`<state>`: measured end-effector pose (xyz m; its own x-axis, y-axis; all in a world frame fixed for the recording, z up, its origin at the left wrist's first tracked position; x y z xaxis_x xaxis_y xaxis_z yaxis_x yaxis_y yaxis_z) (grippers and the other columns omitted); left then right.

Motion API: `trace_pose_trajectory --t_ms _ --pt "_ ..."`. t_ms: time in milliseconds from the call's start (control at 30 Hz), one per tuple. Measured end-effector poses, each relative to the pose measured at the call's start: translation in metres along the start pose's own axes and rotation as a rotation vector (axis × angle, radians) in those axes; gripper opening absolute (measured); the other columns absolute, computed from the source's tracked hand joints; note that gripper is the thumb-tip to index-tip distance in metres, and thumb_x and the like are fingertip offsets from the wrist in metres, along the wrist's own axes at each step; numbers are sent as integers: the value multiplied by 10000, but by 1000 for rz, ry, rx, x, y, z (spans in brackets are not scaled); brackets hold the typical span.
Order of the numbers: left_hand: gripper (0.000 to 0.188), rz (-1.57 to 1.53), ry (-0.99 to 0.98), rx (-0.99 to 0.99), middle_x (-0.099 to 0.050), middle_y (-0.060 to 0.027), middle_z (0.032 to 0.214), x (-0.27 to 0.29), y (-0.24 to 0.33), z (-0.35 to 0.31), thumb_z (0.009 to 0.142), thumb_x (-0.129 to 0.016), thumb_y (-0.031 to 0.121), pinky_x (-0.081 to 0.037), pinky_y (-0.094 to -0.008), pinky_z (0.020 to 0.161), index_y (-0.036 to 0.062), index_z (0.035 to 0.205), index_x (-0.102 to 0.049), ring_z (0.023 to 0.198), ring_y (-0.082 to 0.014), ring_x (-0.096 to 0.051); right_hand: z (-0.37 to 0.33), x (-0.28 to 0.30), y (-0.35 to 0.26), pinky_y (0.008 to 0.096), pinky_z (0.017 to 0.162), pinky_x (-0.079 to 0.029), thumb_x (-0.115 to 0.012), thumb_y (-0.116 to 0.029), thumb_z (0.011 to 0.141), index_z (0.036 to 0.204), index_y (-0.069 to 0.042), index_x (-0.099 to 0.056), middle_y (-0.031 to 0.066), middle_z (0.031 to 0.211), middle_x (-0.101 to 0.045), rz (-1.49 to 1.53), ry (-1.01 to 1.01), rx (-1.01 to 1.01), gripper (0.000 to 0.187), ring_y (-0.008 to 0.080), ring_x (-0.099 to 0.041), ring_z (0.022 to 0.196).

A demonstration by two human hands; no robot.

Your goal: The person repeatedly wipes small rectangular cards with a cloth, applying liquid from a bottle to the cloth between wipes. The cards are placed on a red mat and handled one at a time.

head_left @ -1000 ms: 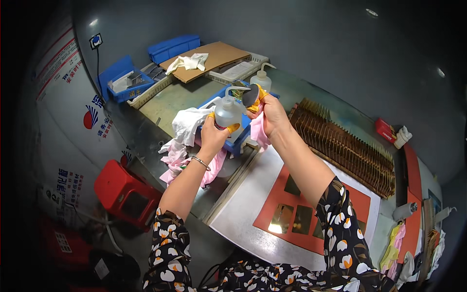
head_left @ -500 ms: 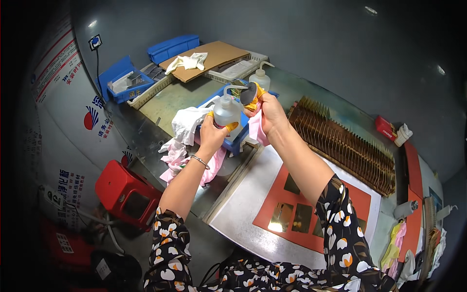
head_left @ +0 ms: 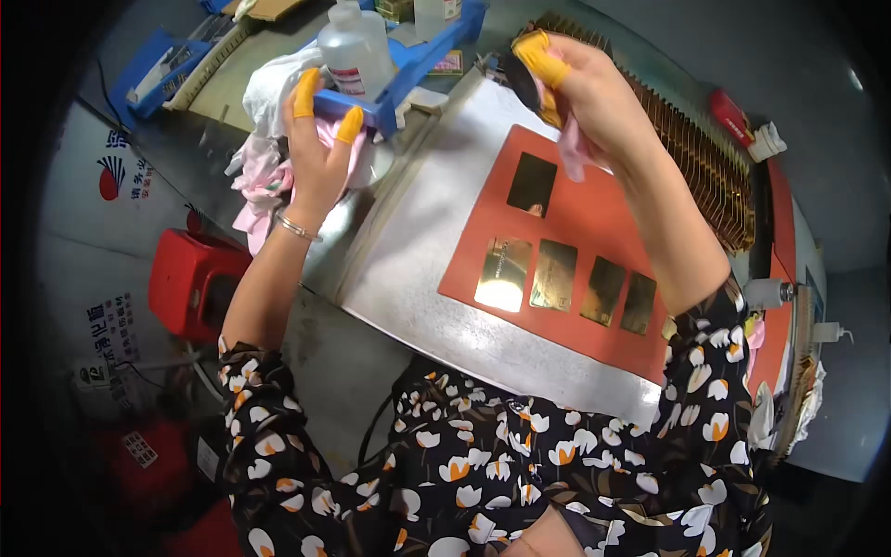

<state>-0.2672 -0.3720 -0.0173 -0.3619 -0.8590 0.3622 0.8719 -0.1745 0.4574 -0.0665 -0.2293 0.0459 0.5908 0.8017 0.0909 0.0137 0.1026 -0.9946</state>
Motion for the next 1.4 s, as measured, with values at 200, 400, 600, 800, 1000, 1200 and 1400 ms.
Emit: trace_pose_trajectory --t_ms 200,400,600,800,1000,1200,1400 --pt "796 -176 -787 -58 -429 -167 1254 -46 86 -112 683 -723 447 -287 -423 1008 4 1266 -409 1191 -331 -384 -102 8 121 272 495 -411 -567 -237 878 832 -27 -540 22 636 -536 -537 -75 -97 217 109 -527 545" --pt "874 -8 -902 -126 -369 -177 1297 -55 104 -124 664 -658 577 -254 -454 1015 -11 1257 -397 1196 -345 -359 -89 -28 132 422 571 -462 -582 -133 759 835 -29 -556 161 728 -610 -1060 -19 147 131 346 -594 659" --pt "846 -13 -879 -144 -391 -178 1284 -53 106 -125 667 -644 586 -268 -447 1009 -22 1215 -436 1184 -349 -371 -90 -45 126 444 534 -446 -563 -70 708 752 -51 -574 137 675 -591 -947 -63 292 49 333 -582 609" --pt "858 -11 -867 -111 -403 -167 1278 -54 103 -123 632 -695 555 -280 -440 999 -12 1220 -434 1173 -333 -388 -95 -55 122 423 529 -452 -565 -71 700 718 -46 -554 133 660 -583 -1060 -139 349 33 329 -582 609" --pt "858 -42 -855 -111 -403 -162 1268 -54 101 -125 621 -714 529 -281 -437 994 -8 1223 -422 1153 -333 -395 -113 -72 119 422 536 -459 -568 -74 689 700 -38 -533 134 672 -588 -902 -253 405 51 311 -594 629" --pt "781 -130 -908 -84 -404 -176 1245 -53 104 -124 629 -729 387 -227 -419 1036 -68 1192 -436 1206 -305 -347 -99 -59 121 428 506 -454 -591 -41 645 706 -78 -538 115 636 -567 -1051 -147 367 89 296 -587 600" --pt "716 -160 -905 -75 -383 -195 1289 -51 99 -127 662 -689 313 -203 -419 1061 -66 1211 -429 1248 -311 -314 -101 -62 115 417 519 -454 -590 -73 686 717 -58 -538 123 643 -568 -1119 -149 305 63 296 -586 603"
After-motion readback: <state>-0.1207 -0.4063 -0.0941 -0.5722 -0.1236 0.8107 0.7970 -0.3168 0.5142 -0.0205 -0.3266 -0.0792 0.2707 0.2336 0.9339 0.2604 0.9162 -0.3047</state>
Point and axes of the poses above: each hand's wrist, its own z-axis towards the middle knuckle, its own x-axis out of the back of the hand, y = z × x, the point moved 7 cm from there along z, towards the middle knuckle
